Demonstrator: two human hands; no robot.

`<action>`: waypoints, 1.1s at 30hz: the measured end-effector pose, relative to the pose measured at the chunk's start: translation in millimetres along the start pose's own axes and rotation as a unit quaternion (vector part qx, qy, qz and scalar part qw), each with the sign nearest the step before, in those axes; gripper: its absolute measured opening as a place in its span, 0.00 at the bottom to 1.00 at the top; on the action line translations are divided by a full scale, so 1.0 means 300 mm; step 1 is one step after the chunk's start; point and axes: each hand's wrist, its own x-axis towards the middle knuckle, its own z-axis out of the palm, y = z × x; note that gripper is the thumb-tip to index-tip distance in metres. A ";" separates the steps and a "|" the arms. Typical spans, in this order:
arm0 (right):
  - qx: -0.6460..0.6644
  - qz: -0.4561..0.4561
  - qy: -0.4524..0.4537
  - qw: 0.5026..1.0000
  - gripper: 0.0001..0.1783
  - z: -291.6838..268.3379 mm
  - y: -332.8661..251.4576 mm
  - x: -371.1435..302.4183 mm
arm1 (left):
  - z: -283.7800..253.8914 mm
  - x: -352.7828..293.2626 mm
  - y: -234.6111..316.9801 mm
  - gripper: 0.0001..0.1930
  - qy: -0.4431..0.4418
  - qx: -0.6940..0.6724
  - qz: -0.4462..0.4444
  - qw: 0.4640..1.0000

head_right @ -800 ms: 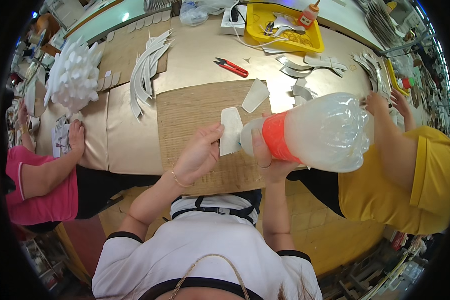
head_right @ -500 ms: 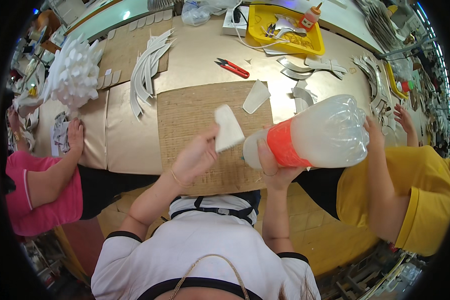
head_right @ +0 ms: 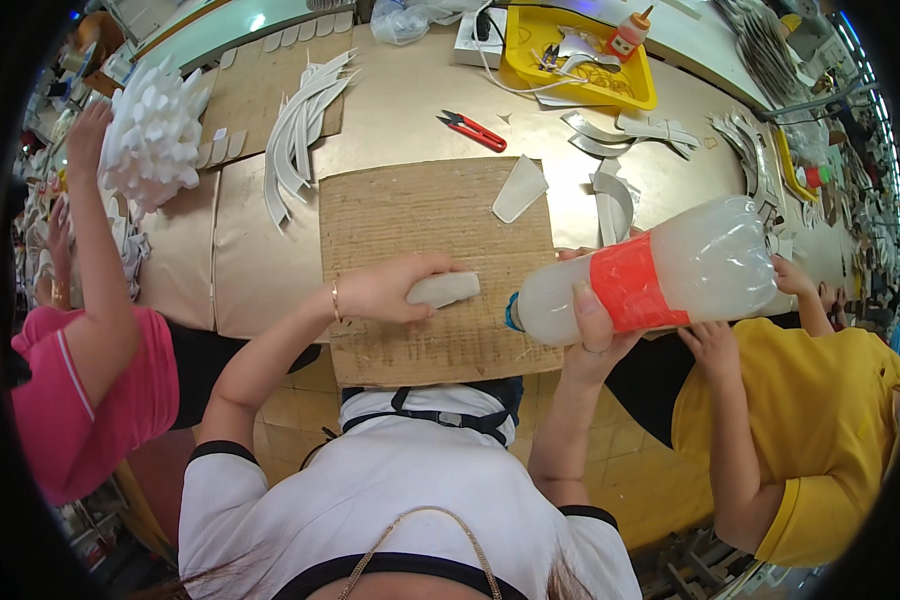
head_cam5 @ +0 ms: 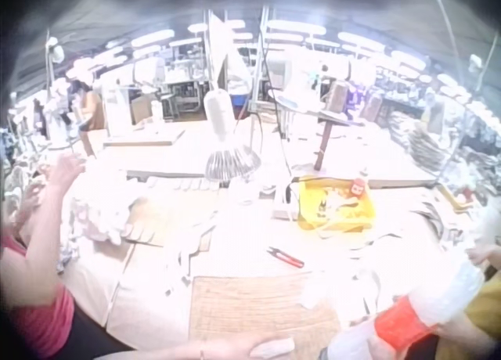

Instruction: The person applies glue from a plastic bottle to white foam pieces, inserts a thin stick into each piece, and trims the excess with scissors. The person repeats this process for several pieces on a workbench.

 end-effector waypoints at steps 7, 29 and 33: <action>-0.006 0.033 -0.003 0.999 0.42 -0.008 0.022 -0.011 | -0.069 -0.085 0.004 0.40 -0.046 0.201 0.062 0.976; 0.002 0.038 0.008 0.999 0.40 -0.031 0.022 0.033 | 0.007 -0.012 -0.090 0.18 0.155 -0.419 0.022 0.894; 0.030 0.068 0.004 0.997 0.40 -0.011 0.030 0.023 | -0.006 -0.005 -0.067 0.19 0.126 -0.397 -0.004 0.909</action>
